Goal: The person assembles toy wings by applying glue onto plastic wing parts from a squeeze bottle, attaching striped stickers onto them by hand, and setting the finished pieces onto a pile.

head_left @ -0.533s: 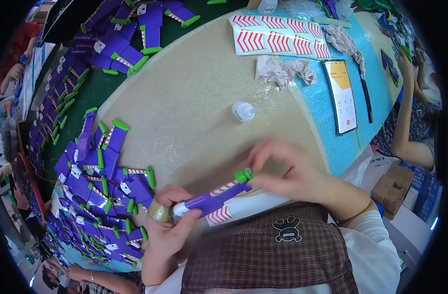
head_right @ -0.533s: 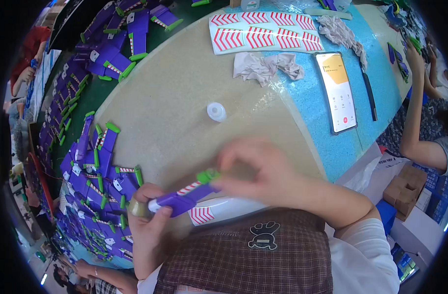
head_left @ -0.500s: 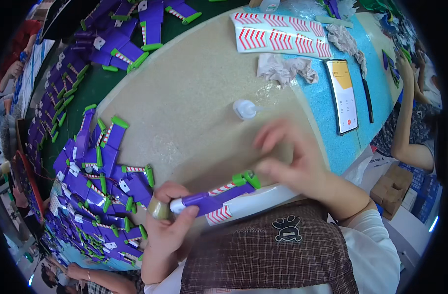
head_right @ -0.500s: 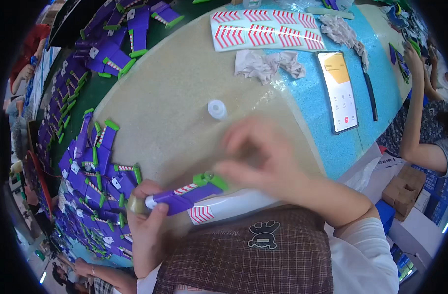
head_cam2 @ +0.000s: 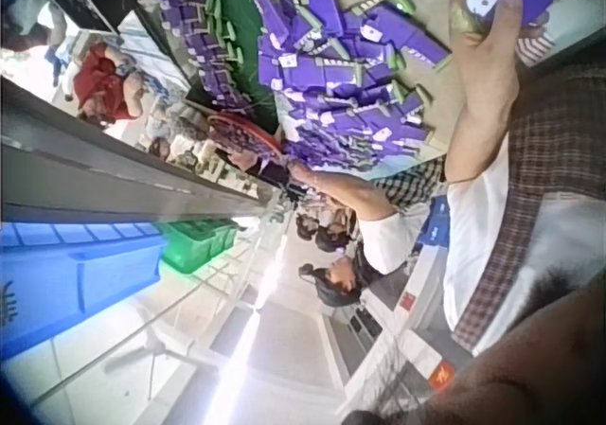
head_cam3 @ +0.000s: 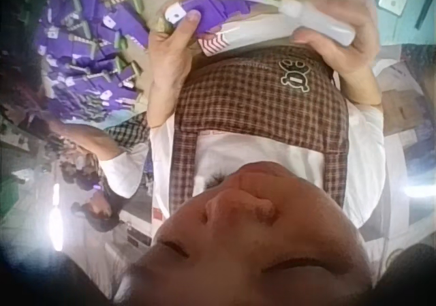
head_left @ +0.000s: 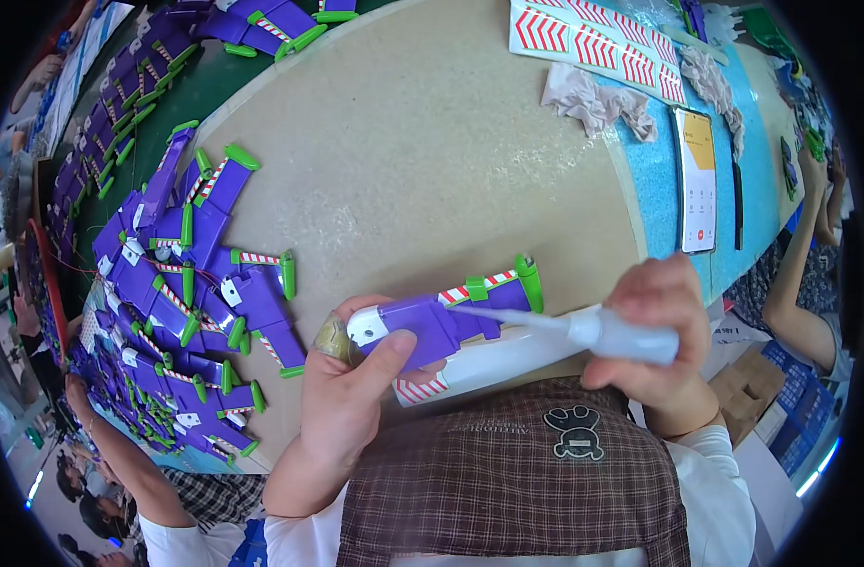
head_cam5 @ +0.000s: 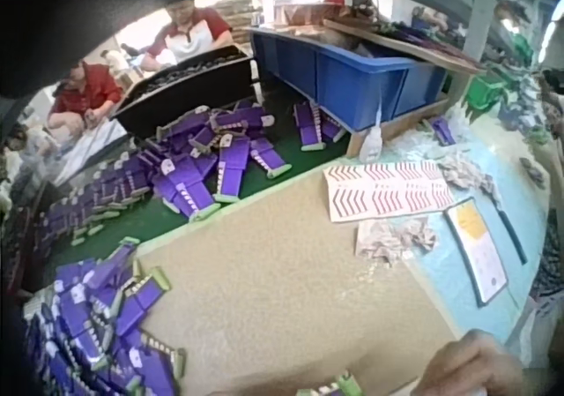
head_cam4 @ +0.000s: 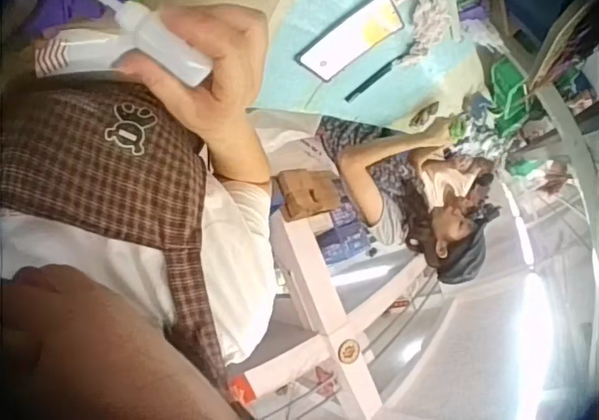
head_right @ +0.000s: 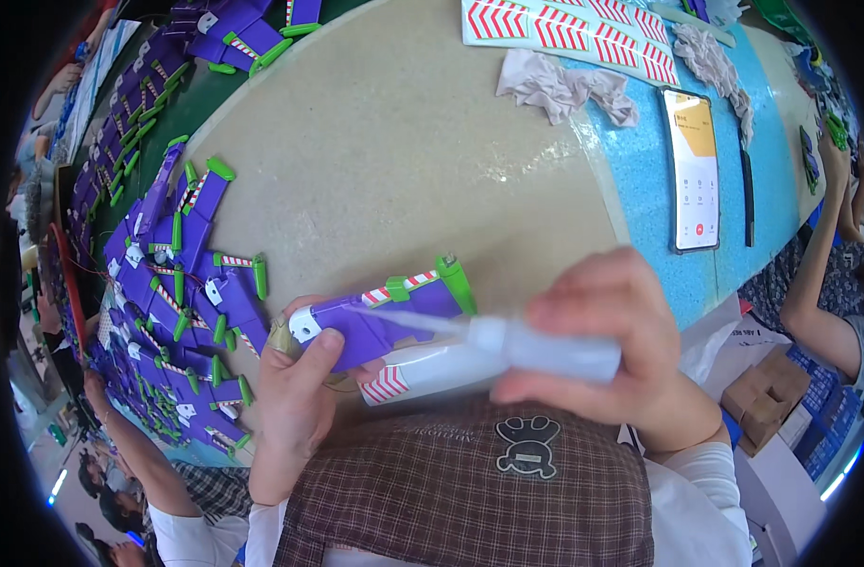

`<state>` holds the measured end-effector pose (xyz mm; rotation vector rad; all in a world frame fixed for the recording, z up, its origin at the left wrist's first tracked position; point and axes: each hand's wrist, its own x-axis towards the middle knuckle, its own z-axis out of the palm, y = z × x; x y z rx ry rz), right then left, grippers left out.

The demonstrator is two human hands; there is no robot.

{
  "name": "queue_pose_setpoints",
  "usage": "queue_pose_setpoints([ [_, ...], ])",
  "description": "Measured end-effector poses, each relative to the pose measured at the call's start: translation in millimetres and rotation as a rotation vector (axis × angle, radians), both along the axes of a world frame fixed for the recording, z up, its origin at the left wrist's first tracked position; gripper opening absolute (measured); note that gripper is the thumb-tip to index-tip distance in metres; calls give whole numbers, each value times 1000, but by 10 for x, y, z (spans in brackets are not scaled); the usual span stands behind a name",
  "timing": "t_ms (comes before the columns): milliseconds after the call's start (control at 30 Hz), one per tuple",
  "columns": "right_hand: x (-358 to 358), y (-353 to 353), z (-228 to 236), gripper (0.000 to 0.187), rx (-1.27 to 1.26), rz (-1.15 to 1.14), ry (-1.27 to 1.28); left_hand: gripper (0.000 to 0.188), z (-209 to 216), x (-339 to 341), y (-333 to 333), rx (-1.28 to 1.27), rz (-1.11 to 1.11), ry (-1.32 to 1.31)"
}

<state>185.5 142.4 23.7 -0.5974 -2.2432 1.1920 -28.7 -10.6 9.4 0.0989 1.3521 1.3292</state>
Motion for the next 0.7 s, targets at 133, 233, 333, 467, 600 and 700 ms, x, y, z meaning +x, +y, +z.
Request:
queue_pose_setpoints([
  [133,41,-40,108,53,48,70,32,26,86,16,37,52,18,-84],
  [233,50,-58,86,54,61,86,45,26,102,32,51,69,11,-96],
  [333,27,-66,73,53,78,79,50,27,102,9,22,70,-11,-111],
  [467,35,-81,50,55,95,40,-20,29,126,15,59,35,-9,-110],
  [600,26,-35,67,53,77,97,-18,27,110,-4,99,-2,-4,-107],
  [700,43,-16,97,51,24,117,20,29,-6,-26,63,40,-10,-131],
])
